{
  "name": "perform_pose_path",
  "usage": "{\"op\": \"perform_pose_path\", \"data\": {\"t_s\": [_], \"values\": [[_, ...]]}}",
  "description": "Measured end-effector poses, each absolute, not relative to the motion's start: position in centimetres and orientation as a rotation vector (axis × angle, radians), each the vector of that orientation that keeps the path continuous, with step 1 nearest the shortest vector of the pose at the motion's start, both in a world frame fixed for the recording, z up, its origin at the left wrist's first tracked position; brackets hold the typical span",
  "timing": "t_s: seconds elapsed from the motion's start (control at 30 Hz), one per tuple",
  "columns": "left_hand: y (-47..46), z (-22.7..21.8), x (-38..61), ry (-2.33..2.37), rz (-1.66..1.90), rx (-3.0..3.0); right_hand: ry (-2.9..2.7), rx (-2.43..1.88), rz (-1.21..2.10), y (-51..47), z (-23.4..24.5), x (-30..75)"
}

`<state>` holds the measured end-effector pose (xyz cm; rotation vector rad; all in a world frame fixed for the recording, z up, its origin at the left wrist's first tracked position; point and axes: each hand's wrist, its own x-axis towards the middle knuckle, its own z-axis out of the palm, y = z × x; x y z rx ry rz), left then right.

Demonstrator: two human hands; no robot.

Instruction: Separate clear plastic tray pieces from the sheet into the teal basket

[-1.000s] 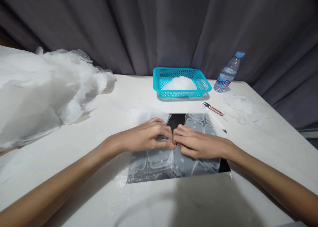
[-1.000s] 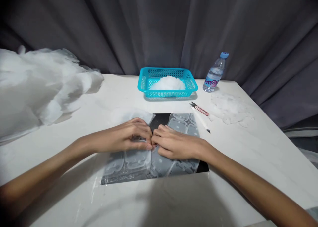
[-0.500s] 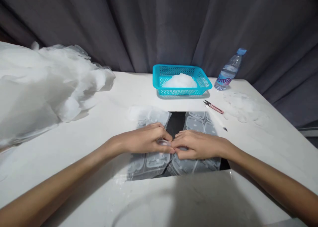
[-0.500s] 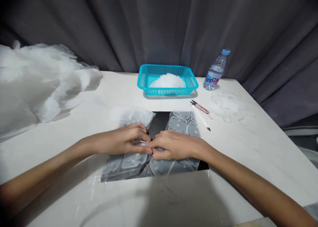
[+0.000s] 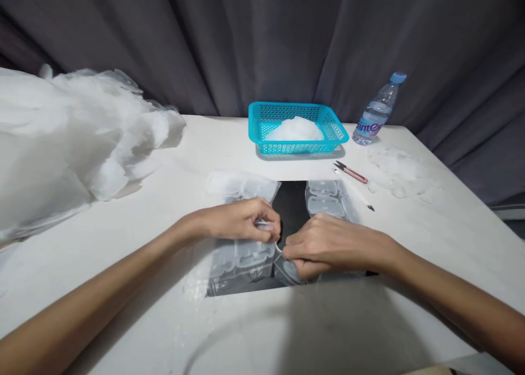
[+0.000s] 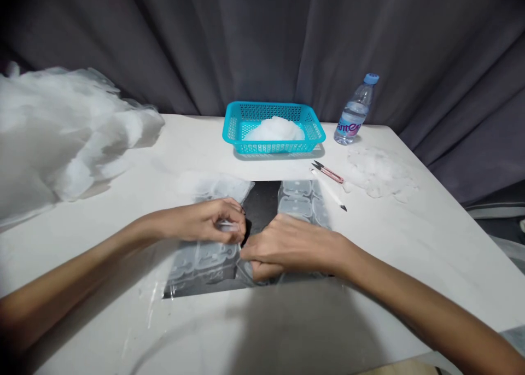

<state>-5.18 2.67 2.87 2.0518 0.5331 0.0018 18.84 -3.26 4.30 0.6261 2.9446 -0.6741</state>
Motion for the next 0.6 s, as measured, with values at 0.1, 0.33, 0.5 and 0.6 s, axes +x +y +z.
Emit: {"op": "perform_pose_path", "data": {"t_s": [0.1, 0.33, 0.5, 0.6], "values": [[2.4, 4.2, -5.5, 0.55, -0.078, 2.114, 2.994, 0.752, -0.533, -3.2, 4.6, 19.0], [1.2, 5.0, -5.4, 0.454, -0.113, 2.205, 2.997, 0.869, -0.749, -4.0, 4.2, 18.3], [1.1, 5.3, -6.0, 0.524, -0.109, 2.161, 3.045, 0.945, -0.885, -4.4, 3.6, 17.8], [0.8, 5.6, -6.0, 0.582, -0.18, 2.175, 3.044, 0.858, -0.753, -4.2, 3.7, 17.9]]}}
